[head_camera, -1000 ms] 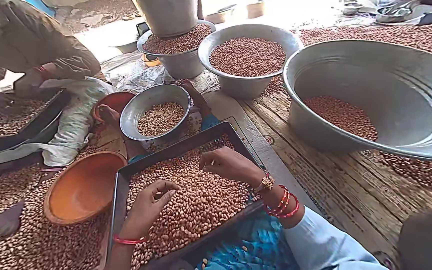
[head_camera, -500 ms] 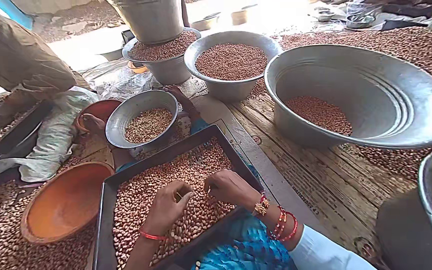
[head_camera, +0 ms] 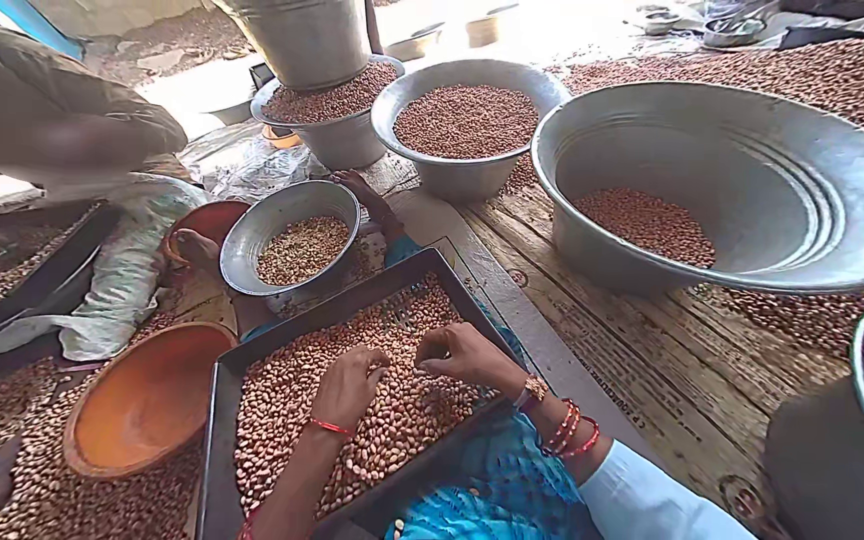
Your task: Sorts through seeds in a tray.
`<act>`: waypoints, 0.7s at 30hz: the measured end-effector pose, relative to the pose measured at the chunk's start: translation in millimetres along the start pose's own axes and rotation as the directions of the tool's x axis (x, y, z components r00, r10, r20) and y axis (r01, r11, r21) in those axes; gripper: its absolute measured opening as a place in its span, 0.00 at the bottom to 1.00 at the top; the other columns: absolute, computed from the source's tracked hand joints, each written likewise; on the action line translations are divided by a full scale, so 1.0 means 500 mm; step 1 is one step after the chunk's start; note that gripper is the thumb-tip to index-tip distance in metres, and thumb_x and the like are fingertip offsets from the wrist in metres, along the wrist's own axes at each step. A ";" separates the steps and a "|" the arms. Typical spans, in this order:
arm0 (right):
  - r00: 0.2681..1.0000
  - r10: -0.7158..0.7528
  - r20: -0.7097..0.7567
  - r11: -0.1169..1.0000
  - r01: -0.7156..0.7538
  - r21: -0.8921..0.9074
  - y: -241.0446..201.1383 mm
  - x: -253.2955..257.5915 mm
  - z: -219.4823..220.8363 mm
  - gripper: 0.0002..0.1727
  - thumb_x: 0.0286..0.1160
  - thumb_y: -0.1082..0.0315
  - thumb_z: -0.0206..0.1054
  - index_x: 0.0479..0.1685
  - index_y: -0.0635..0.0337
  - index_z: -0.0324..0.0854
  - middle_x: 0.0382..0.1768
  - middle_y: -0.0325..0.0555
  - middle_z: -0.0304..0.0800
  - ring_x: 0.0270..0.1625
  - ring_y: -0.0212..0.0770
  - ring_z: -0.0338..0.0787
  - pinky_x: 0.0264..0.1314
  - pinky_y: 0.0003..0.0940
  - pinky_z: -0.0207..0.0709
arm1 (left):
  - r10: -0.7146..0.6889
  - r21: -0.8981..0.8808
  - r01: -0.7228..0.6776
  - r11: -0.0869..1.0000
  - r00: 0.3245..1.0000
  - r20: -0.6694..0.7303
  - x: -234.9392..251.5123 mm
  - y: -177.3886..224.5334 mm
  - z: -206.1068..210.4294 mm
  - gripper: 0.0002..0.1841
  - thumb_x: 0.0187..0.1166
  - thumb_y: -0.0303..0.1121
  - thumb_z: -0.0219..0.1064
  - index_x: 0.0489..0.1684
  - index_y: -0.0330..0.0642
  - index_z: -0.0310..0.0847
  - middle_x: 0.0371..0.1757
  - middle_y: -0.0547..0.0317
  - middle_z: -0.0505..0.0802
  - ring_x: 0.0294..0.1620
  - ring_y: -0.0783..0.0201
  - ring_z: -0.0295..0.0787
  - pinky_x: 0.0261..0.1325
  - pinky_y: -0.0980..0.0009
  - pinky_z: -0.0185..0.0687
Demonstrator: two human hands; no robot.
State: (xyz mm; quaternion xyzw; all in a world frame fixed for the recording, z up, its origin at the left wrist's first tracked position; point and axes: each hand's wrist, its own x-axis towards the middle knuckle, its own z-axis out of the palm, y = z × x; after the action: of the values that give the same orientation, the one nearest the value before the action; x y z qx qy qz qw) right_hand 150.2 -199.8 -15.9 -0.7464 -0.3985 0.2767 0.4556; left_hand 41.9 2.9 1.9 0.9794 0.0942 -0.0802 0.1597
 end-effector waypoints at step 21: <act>0.974 0.006 0.228 0.960 0.059 -0.274 -0.022 -0.006 0.038 0.12 0.80 0.65 0.68 0.51 0.64 0.90 0.39 0.59 0.92 0.43 0.57 0.90 0.51 0.58 0.78 | -0.128 -0.110 0.119 0.987 0.989 -0.078 0.035 -0.050 -0.029 0.11 0.84 0.29 0.66 0.56 0.41 0.93 0.48 0.41 0.95 0.47 0.43 0.91 0.60 0.44 0.80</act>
State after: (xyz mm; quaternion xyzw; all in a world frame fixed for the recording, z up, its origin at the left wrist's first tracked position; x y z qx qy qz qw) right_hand 130.1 -190.8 -13.8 -0.7612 -0.4928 0.2948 0.3012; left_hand 55.5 33.7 4.9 0.9644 0.1653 -0.0431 0.2017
